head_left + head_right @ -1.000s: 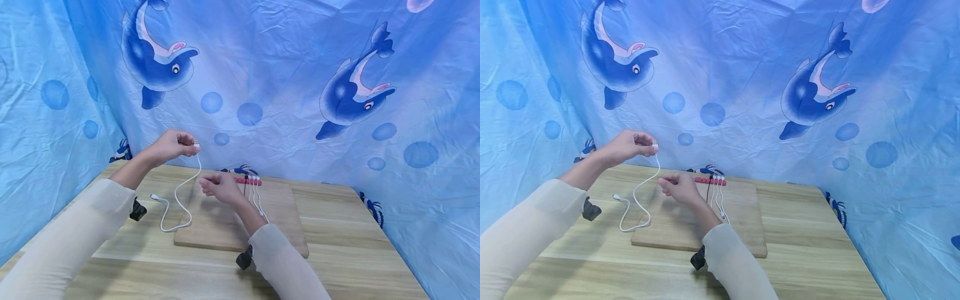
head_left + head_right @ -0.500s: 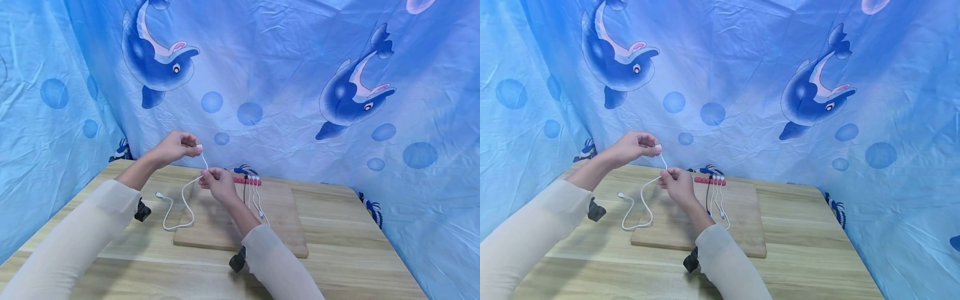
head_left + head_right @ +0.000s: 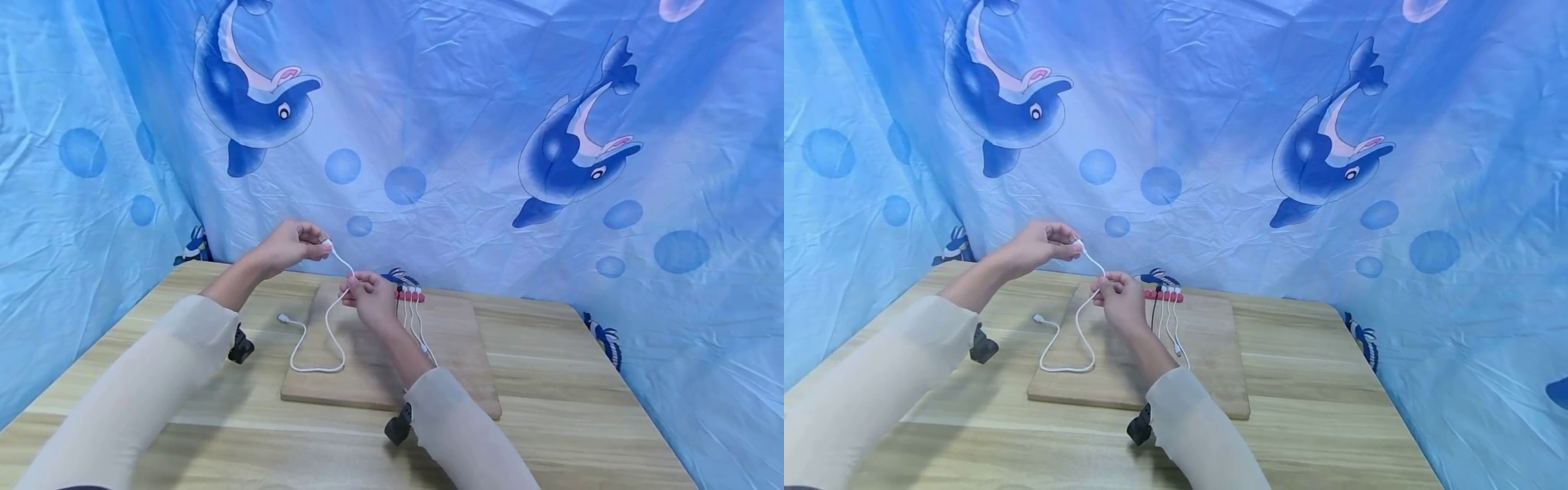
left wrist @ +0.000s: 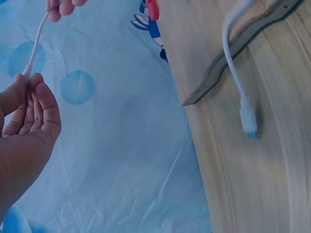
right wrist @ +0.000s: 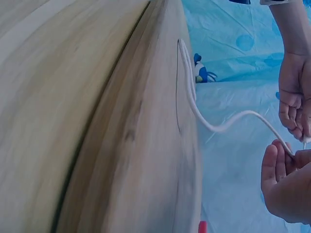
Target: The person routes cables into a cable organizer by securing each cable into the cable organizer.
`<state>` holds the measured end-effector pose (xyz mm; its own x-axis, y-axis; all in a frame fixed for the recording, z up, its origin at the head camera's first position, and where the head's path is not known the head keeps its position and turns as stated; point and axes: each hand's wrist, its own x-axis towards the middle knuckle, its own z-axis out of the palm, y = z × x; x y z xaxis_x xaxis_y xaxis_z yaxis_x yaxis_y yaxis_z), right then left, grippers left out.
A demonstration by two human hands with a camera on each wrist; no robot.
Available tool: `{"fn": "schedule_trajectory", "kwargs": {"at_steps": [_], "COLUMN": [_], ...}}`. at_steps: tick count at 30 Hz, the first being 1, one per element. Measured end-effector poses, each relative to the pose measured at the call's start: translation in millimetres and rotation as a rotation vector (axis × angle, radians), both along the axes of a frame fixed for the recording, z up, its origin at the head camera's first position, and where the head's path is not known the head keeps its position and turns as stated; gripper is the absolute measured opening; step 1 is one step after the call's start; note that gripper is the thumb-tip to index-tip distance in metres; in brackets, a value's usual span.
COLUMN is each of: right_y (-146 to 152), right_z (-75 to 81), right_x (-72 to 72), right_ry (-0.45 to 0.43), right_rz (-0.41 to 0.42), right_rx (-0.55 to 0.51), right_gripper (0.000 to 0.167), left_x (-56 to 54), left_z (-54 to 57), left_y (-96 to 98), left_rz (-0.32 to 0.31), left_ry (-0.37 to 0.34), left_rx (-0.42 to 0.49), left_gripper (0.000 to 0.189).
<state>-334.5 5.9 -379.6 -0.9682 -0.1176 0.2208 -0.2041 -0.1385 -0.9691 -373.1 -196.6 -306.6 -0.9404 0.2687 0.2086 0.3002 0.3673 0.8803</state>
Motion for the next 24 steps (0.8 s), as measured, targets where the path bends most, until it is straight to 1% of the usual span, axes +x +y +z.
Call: {"fn": "schedule_trajectory", "kwargs": {"at_steps": [3,8,10,14,16,21,24], "right_y": [6,16,22,32,37,45,48], "right_z": [-2.1,-4.6,-4.0,-2.4,-3.5,-6.3,-6.2], "right_x": [-1.6,-2.5,-0.9,2.3,1.3,-1.4,-0.5], "right_ry": [0.010,0.040,0.041,0.023,0.020,-0.019,-0.040], "right_rz": [-0.027,-0.097,-0.117,-0.152,-0.171,-0.197,-0.207], "right_rx": [0.040,0.172,0.217,0.301,0.335,0.385,0.428], "right_gripper": [0.016,0.008,0.008,0.010,0.010,0.010,0.011], "left_x": [-7.1,-19.1,-23.6,-29.7,-32.9,-40.5,-44.0], "left_z": [-4.8,-11.9,-14.0,-16.6,-18.4,-25.3,-29.9], "left_y": [7.0,22.8,30.1,46.7,53.9,68.3,76.5], "left_rz": [-0.011,-0.022,-0.025,-0.043,-0.051,-0.061,-0.062], "left_ry": [-0.014,-0.035,-0.046,-0.059,-0.061,-0.063,-0.060], "left_rx": [0.029,0.056,0.062,0.052,0.048,0.033,0.018], "left_gripper": [0.024,0.026,0.027,0.026,0.024,0.020,0.018]}}
